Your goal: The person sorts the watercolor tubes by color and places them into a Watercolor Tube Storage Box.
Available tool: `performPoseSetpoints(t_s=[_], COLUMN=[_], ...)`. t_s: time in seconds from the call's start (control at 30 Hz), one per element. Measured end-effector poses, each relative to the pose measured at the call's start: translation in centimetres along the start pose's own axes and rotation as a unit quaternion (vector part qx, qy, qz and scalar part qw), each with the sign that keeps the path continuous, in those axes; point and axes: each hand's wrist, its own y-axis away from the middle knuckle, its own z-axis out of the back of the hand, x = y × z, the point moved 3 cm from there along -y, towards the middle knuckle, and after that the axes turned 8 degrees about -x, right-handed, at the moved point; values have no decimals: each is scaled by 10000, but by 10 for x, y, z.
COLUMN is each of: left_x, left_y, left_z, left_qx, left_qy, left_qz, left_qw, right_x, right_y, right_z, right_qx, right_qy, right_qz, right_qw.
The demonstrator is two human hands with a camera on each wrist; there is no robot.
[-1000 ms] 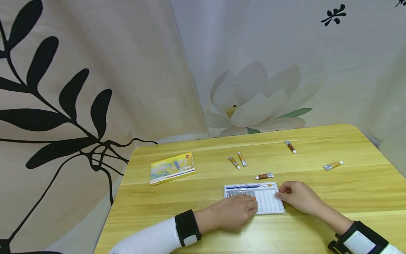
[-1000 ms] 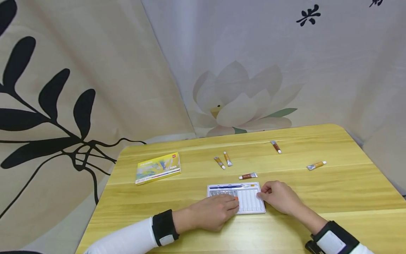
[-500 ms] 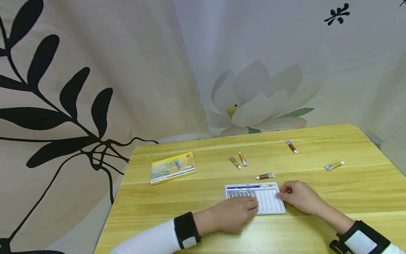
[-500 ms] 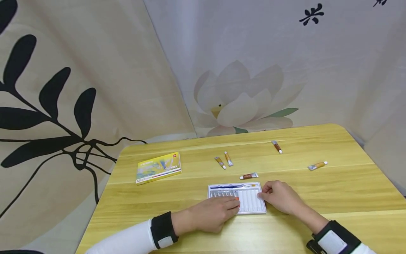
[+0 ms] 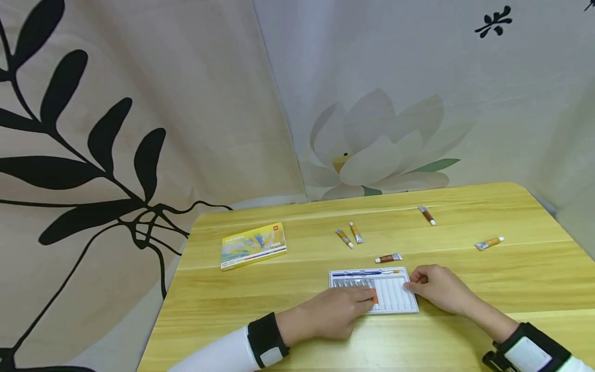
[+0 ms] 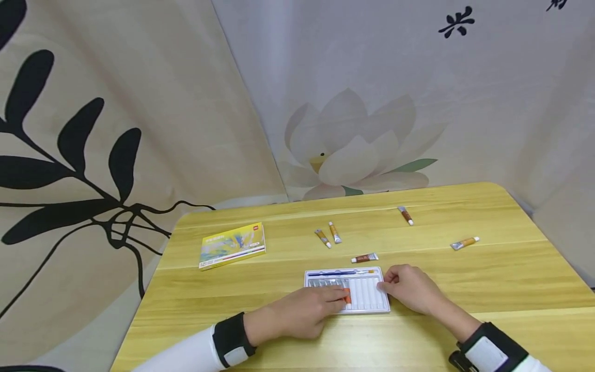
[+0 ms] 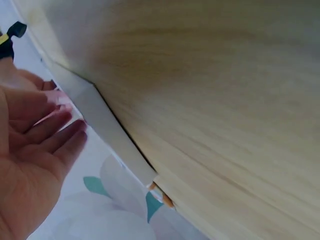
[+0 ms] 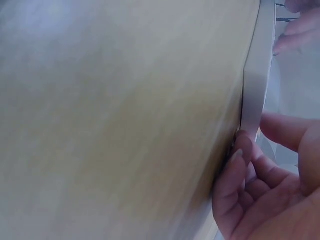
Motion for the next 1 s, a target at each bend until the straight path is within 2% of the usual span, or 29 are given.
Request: performPoseSetpoints(t_s=[0.37,0.5,0.63,0.73,0.8,0.87,1.0], left_x=[1,3,10,18,23,28,36], left_y=[11,19,32,39,42,44,45], left_z=[-5,-3,4,7,9,10,13], left_qx=[122,-176,-907,-1471,-1678,-1691,-1373], left_qy=[-95,-122,-36,124,319,571,1551], left_qz=[163,282,704,1291,1845,2424,3462], left_qw=[9997,9994,9934,9806,9679,9536,9150], right_x=[1,1,0,0,0,0,-1], right_y=[1,1,1,1,1,1,1], right_z=[3,1,0,0,0,0,0], right_qx=[-9,6,3,-5,-5,-10,-6], right_qy=[82,79,86,100,115,136,150], right_qz=[-43,-66,-9,1,22,55,105], right_qw=[10000,9999,10000,9999,9999,9999,9998])
